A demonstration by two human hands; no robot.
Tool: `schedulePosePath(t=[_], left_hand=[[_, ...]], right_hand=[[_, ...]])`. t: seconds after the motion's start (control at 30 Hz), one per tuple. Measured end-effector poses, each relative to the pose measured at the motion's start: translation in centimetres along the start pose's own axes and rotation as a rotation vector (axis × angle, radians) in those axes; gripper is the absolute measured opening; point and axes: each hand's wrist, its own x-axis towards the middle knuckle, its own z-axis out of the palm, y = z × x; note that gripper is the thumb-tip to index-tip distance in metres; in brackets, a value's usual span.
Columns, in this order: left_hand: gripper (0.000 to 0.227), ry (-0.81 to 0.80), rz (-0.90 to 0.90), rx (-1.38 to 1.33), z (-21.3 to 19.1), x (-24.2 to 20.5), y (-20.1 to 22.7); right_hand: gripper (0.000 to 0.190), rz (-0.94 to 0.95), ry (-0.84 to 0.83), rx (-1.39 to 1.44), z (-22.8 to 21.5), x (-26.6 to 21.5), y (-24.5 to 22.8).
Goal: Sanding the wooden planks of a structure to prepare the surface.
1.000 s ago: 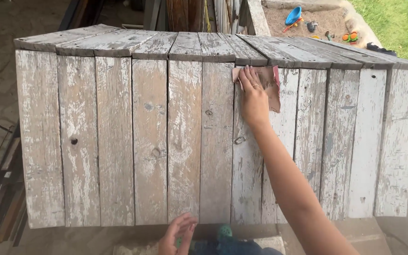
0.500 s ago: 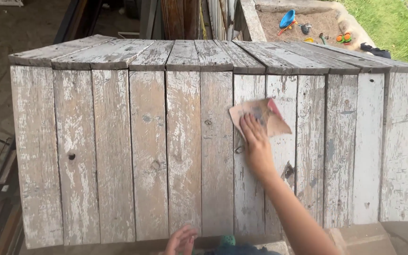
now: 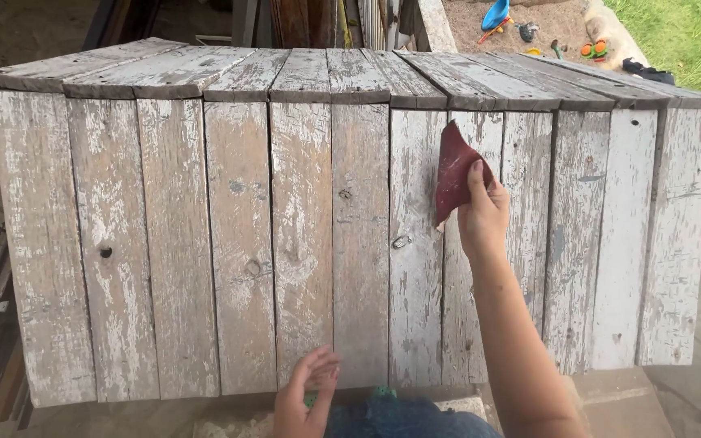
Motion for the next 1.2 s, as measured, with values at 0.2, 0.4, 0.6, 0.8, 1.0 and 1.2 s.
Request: schedulePosePath(t=[0.2,0.4,0.6,0.8,1.0,1.2], left_hand=[[0.084,0.247,0.782,0.564,4.0,4.2,4.6],[0.086,0.448,1.165,0.975,8.8,6.5,9.1],[0.045,-0.206,0.763,-0.308,8.8,7.0,11.8],[0.024,-0.257,0.334,-0.393,13.5,17.0,7.7],[0.039,-0.106,0.288,-0.160,10.9,16.3,10.5],[0.079,-0.304,0.543,-0.224,5.7,13.1,12.3]], right_hand=[[0.030,0.587,0.086,1.046,-0.9,-3.8,-2.5],[0.041,0.705,-0.141,1.038,-1.0,-7.7,-1.6],[0.079,-0.336,-0.603,-0.216,-2.6,-10.8,-1.5],[0.078,-0.312,-0.454,-0.762,0.6,-7.3,0.9],[0.072,-0.467,-0.360,-0.974,1.9,-4.5,3.5],[0.112,-0.453,-0.609,-0.851,-1.0,-4.2,2.3]])
